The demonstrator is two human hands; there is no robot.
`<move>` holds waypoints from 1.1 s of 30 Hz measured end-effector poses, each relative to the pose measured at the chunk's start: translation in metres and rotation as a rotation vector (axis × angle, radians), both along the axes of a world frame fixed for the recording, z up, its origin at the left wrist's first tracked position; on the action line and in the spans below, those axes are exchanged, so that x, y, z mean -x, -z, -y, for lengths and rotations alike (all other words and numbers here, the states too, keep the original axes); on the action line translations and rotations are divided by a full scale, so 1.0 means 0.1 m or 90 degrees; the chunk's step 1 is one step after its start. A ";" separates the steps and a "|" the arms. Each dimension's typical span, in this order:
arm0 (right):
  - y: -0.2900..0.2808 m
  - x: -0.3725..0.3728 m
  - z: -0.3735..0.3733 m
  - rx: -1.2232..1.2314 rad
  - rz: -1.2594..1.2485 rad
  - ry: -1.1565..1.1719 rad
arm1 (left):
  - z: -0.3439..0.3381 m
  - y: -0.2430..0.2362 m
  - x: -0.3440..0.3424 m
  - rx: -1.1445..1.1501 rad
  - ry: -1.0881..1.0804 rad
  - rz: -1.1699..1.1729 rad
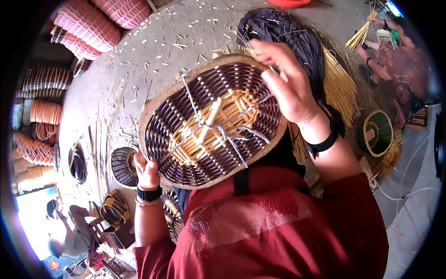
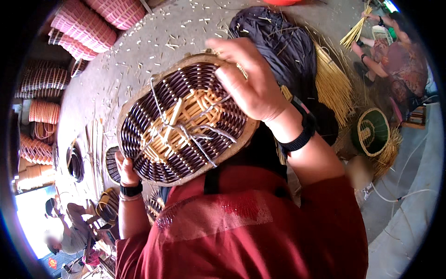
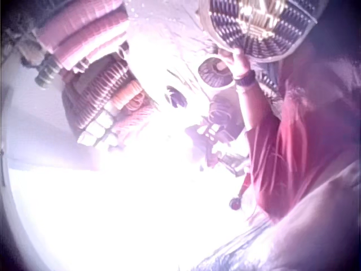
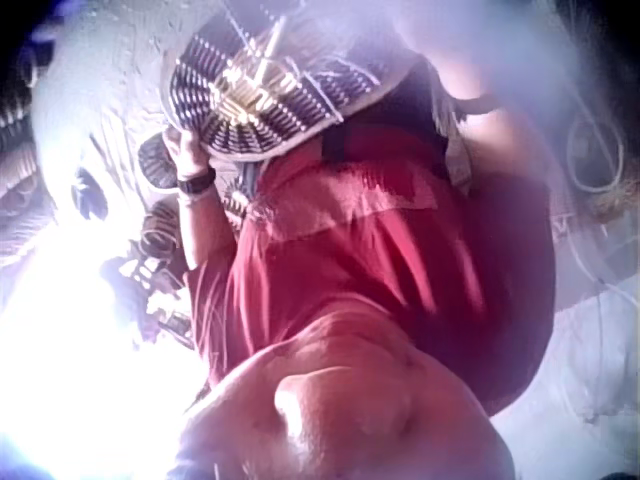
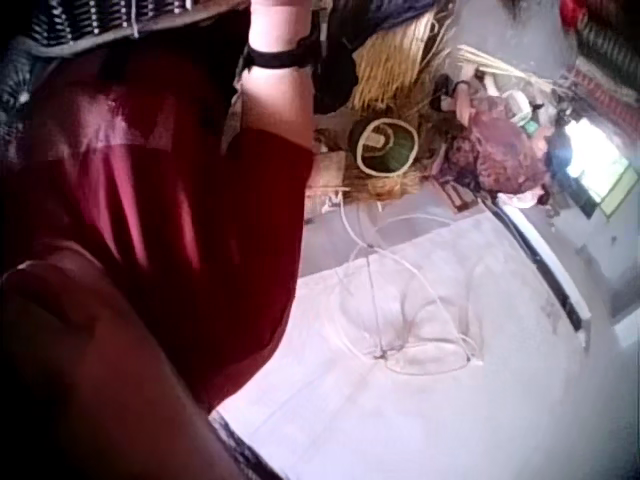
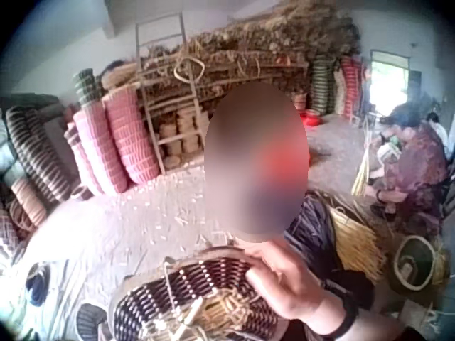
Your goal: The person weaves straw through a wooden basket frame by hand, pulling the material tight and tucking the ends before using wire cutters to trim the excess straw.
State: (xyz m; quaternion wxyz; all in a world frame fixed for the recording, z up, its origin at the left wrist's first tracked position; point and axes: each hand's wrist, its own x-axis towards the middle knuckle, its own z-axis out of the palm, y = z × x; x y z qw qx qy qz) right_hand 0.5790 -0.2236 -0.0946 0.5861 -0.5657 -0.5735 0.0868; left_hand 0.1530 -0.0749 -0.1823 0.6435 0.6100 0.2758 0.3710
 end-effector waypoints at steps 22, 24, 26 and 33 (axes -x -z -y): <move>0.81 0.33 -0.14 0.054 -0.261 -0.027 | -0.41 -1.23 -2.46 -0.748 0.309 -0.337; 0.83 0.30 -0.08 0.049 -0.239 -0.008 | -0.31 -1.26 -2.57 -0.747 0.331 -0.340; 0.78 0.26 -0.04 0.041 -0.201 0.013 | -0.30 -1.30 -2.59 -0.669 0.353 -0.350; 0.25 -0.03 0.07 0.053 0.133 0.032 | -0.28 -1.38 -2.68 -0.618 0.393 -0.358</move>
